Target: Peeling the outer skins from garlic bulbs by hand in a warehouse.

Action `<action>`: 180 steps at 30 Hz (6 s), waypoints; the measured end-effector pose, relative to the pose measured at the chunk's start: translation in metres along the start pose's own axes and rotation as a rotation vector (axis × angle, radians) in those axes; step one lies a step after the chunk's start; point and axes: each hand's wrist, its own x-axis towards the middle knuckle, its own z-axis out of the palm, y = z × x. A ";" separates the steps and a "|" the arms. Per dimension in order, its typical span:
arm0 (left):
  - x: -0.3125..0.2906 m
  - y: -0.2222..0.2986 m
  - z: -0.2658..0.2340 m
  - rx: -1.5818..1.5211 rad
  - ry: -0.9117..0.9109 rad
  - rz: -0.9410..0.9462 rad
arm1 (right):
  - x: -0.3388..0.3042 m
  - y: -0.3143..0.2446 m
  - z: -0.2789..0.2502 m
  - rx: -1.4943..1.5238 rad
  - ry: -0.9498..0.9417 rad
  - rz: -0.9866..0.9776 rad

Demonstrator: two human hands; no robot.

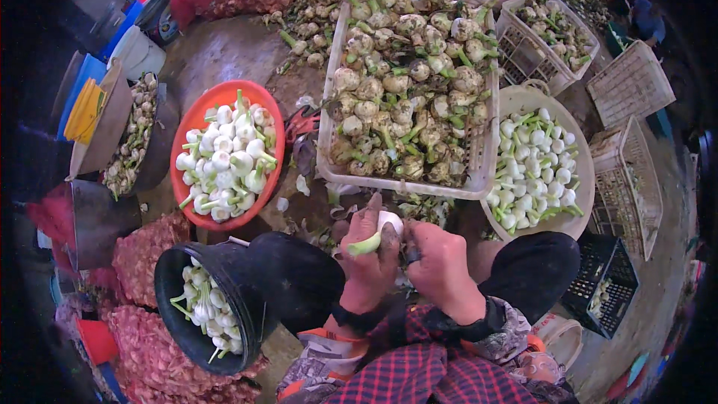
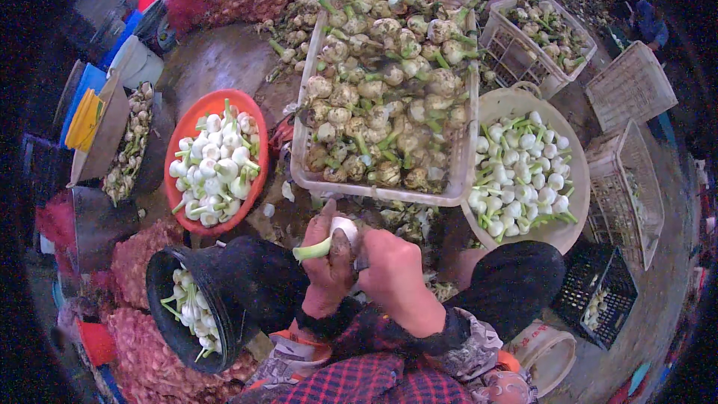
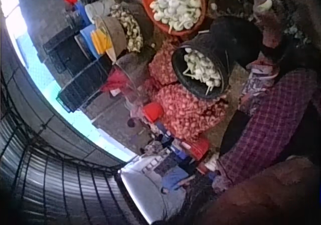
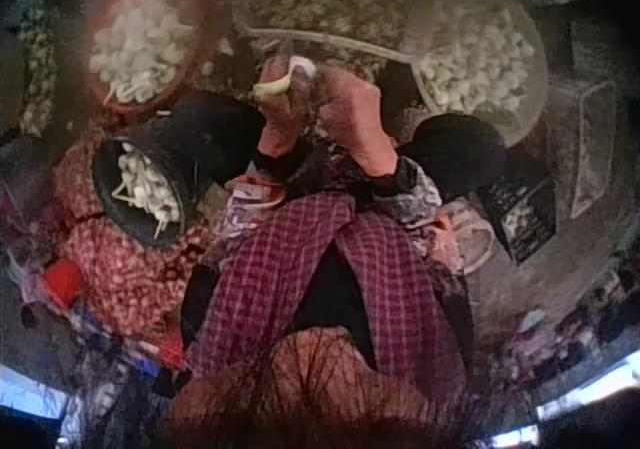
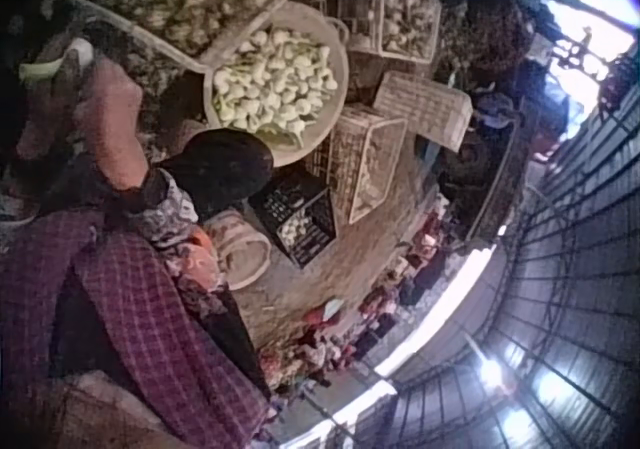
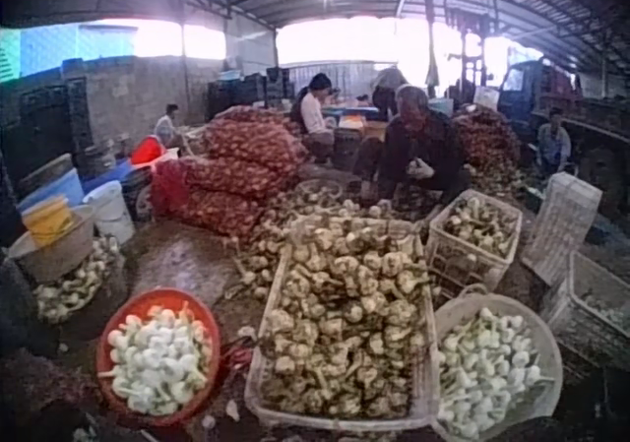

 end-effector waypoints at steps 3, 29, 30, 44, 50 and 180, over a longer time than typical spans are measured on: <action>-0.004 -0.013 -0.001 -0.271 -0.012 -0.161 | 0.001 0.005 0.010 0.025 0.037 0.026; 0.032 0.000 0.007 -1.087 -0.152 -1.042 | 0.103 0.136 0.017 0.028 -0.205 0.225; 0.022 -0.012 0.001 -1.111 -0.070 -1.065 | 0.123 0.155 0.041 -0.009 -0.234 0.210; 0.013 -0.049 0.004 -1.218 0.093 -1.053 | 0.175 0.155 0.093 -0.220 -0.163 0.537; 0.014 -0.049 0.004 -0.926 0.107 -0.854 | 0.137 0.118 0.016 -0.100 -0.070 0.278; 0.021 -0.025 -0.006 -1.953 -0.130 -0.589 | -0.039 0.071 -0.017 -0.189 -0.562 0.167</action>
